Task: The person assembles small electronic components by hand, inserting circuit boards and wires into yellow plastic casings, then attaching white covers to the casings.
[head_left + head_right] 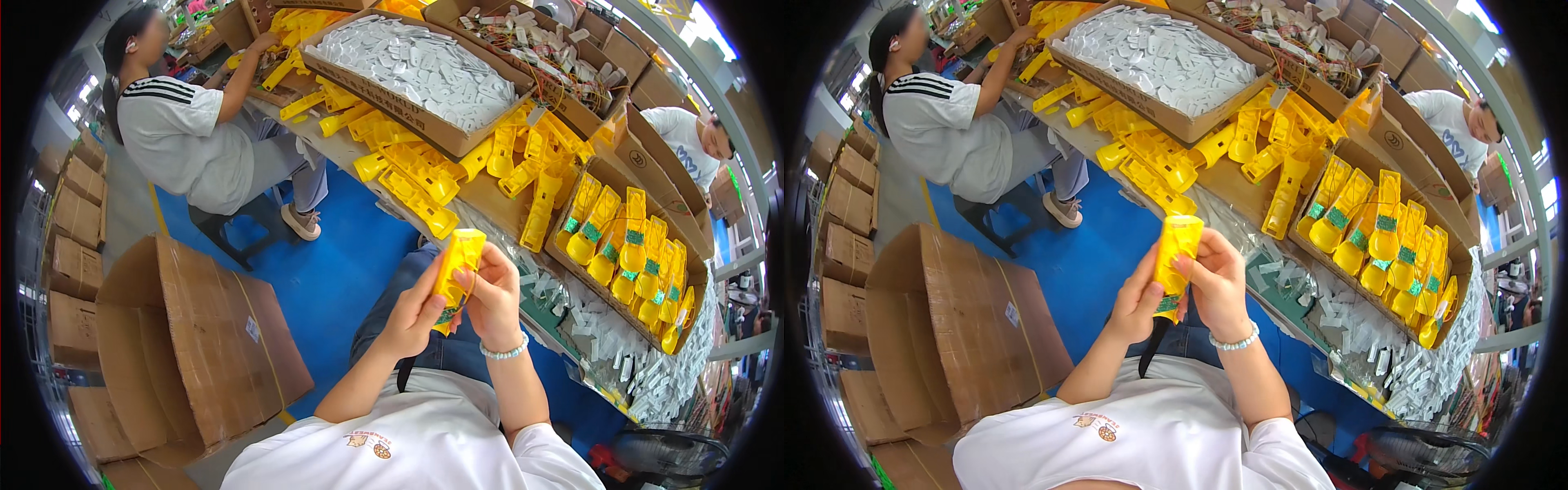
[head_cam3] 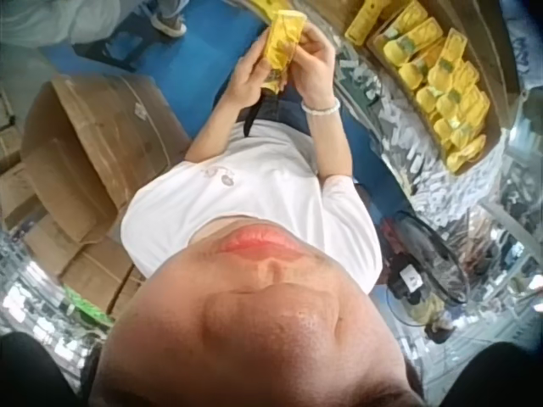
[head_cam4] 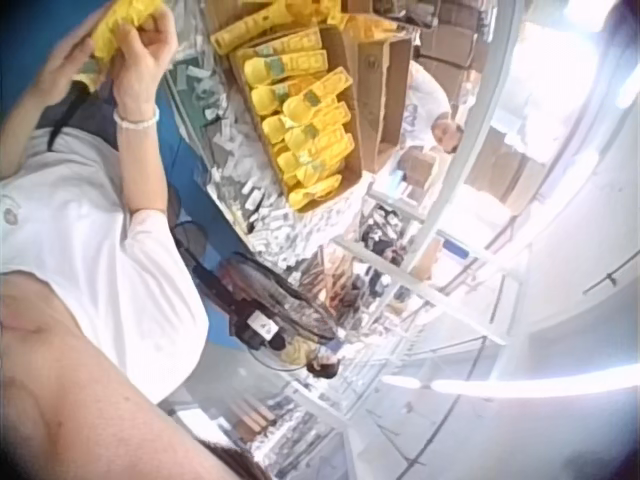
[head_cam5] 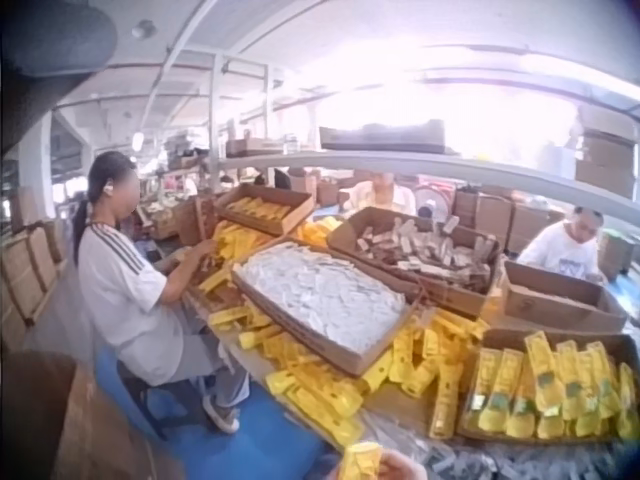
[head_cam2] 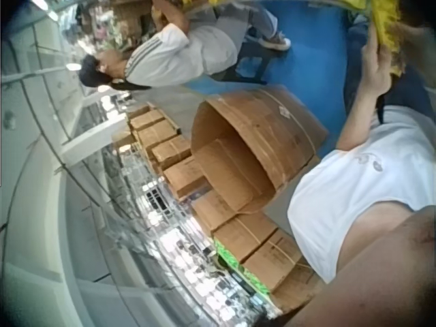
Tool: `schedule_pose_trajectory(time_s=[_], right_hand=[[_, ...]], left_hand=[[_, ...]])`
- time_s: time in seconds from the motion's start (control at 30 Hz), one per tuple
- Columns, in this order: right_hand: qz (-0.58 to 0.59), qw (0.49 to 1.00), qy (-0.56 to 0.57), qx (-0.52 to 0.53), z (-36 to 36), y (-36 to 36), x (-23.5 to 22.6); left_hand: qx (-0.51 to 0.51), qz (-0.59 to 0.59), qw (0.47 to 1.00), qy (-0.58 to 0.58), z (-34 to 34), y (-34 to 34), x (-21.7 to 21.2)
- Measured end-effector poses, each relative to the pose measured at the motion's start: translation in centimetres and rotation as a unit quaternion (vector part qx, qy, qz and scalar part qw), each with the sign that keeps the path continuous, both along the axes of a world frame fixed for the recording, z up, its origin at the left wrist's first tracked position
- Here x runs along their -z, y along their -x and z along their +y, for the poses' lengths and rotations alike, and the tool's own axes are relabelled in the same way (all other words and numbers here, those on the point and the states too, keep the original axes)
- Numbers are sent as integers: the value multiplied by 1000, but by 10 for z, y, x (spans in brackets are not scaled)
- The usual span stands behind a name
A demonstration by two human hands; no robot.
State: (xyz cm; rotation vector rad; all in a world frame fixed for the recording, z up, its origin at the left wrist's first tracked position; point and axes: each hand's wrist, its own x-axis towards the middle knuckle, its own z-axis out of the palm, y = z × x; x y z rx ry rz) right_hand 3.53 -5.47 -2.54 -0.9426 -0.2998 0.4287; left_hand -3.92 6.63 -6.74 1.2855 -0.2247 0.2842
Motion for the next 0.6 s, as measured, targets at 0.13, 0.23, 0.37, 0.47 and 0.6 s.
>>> schedule_pose_trajectory(time_s=[0.13, 0.23, 0.37, 0.47, 0.6], right_hand=[[-344, 867, 335, -129, 21, -43, -58], [-467, 815, 333, 86, 50, -94, -108], [-495, 713, 472, 151, 96, -210, -128], [-495, 612, 598, 149, 114, -276, -93], [-543, 574, 601, 121, 124, -300, -84]], left_hand=[[-16, -22, 991, 129, 28, 1, 0], [-70, -10, 977, 199, 46, -1, 2], [-97, 2, 949, 301, 57, 0, 1], [-47, 12, 916, 398, 61, 1, 0], [-42, 57, 892, 446, 70, 0, 4]])
